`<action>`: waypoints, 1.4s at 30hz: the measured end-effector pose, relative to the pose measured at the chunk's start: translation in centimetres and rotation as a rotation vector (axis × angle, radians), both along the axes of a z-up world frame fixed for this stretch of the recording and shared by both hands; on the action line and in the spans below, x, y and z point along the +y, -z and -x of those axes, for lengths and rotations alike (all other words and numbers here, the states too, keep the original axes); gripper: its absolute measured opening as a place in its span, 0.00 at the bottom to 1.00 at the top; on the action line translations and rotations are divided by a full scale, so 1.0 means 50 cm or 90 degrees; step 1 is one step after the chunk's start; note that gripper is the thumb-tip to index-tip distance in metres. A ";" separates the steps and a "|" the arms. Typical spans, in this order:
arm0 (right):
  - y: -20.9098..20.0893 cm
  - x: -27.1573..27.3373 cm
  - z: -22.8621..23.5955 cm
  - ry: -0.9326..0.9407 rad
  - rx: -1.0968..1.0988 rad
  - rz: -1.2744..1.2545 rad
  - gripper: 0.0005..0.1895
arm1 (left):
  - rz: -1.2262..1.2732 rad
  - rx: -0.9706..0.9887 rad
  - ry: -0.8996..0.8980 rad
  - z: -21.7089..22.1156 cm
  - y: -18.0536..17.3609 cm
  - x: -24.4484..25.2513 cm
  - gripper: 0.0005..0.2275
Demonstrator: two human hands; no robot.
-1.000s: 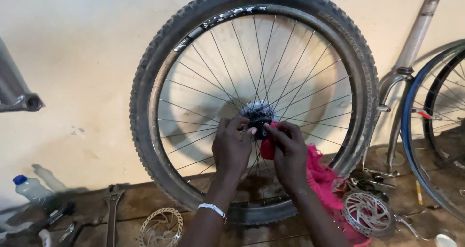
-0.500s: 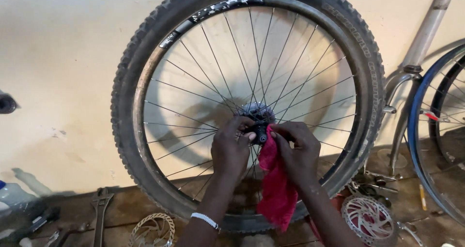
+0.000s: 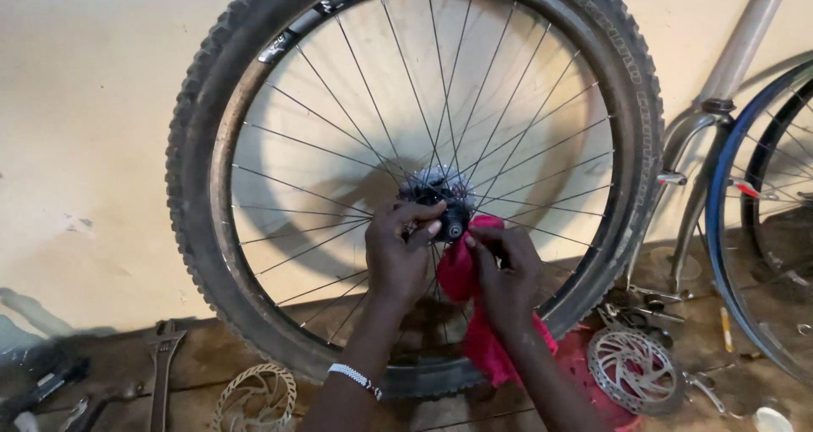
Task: Cleaning a bicycle wheel hub and preparing to install a disc brake rotor.
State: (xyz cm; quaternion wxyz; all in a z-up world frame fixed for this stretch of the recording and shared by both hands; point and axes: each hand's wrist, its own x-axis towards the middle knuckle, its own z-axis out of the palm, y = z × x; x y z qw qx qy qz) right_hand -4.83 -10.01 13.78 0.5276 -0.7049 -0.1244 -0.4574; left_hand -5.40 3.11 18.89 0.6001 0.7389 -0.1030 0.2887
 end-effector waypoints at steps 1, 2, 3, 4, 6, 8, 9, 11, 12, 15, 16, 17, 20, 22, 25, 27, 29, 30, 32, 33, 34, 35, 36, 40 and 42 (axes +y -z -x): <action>-0.016 0.010 0.010 -0.015 0.026 -0.074 0.06 | 0.013 -0.014 0.001 -0.002 0.001 0.001 0.09; -0.027 0.016 0.014 -0.019 0.022 -0.074 0.06 | 0.013 -0.018 -0.003 -0.008 0.000 0.002 0.09; -0.038 0.023 0.018 -0.028 0.039 -0.124 0.05 | 0.018 -0.012 0.010 -0.014 -0.001 0.004 0.09; -0.042 0.031 0.028 -0.040 0.060 -0.175 0.06 | 0.023 -0.003 0.022 -0.014 0.005 0.006 0.09; -0.037 0.024 -0.006 0.007 0.029 -0.097 0.06 | 0.035 -0.015 0.037 -0.022 0.013 0.011 0.09; -0.053 0.022 -0.024 0.059 -0.001 -0.020 0.07 | 0.046 -0.025 0.058 -0.021 0.017 0.015 0.09; -0.072 0.024 -0.024 0.032 -0.044 0.029 0.06 | 0.038 -0.039 0.060 -0.017 0.018 0.016 0.09; -0.105 0.029 -0.043 0.002 -0.090 0.081 0.07 | 0.033 -0.058 0.060 -0.029 0.016 0.024 0.09; -0.105 0.027 -0.044 -0.013 -0.116 0.100 0.07 | 0.027 -0.075 0.064 -0.032 0.028 0.025 0.09; -0.066 0.021 -0.022 0.026 -0.116 0.085 0.06 | 0.014 -0.104 0.062 -0.033 0.039 0.018 0.09; -0.047 0.029 -0.010 0.068 -0.080 0.047 0.05 | 0.005 -0.107 0.046 -0.030 0.037 0.022 0.09; -0.028 0.035 -0.010 0.069 -0.086 0.047 0.05 | 0.005 -0.113 0.046 -0.032 0.033 0.020 0.09; 0.017 0.054 0.001 0.021 -0.075 -0.037 0.05 | 0.004 -0.125 0.028 -0.023 0.032 0.015 0.07; 0.013 0.066 0.013 -0.003 0.032 -0.138 0.07 | 0.006 -0.101 0.022 -0.011 0.029 0.012 0.08; -0.014 0.075 0.030 -0.023 0.085 -0.226 0.07 | -0.004 -0.111 0.019 -0.024 0.038 0.013 0.08; -0.039 0.068 0.020 0.006 0.070 -0.223 0.07 | -0.003 -0.109 0.019 -0.017 0.033 0.015 0.08; -0.044 0.070 0.015 0.031 0.051 -0.215 0.07 | 0.003 -0.110 0.016 -0.012 0.029 0.016 0.09; -0.040 0.073 0.018 0.075 0.054 -0.182 0.07 | 0.010 -0.095 0.017 -0.009 0.024 0.013 0.09; -0.013 0.078 0.033 0.122 0.057 -0.147 0.08 | 0.020 -0.078 0.019 -0.009 0.030 0.010 0.09; 0.010 0.079 0.045 0.092 0.063 -0.093 0.05 | 0.011 -0.084 0.024 -0.012 0.041 0.010 0.10; 0.028 0.088 0.053 0.056 0.067 -0.042 0.03 | -0.001 -0.093 0.024 -0.017 0.046 0.018 0.11; 0.048 0.077 0.026 0.051 0.066 -0.041 0.03 | -0.001 -0.094 0.019 -0.023 0.032 0.016 0.11; 0.081 0.069 0.016 0.048 0.198 -0.088 0.07 | 0.017 -0.076 0.036 -0.014 0.031 0.018 0.10; 0.054 0.049 0.068 0.073 0.334 -0.211 0.16 | -0.012 -0.071 0.033 0.002 0.036 0.015 0.09; -0.002 0.056 0.086 0.024 0.267 -0.206 0.16 | -0.009 -0.063 0.038 0.002 0.025 0.016 0.09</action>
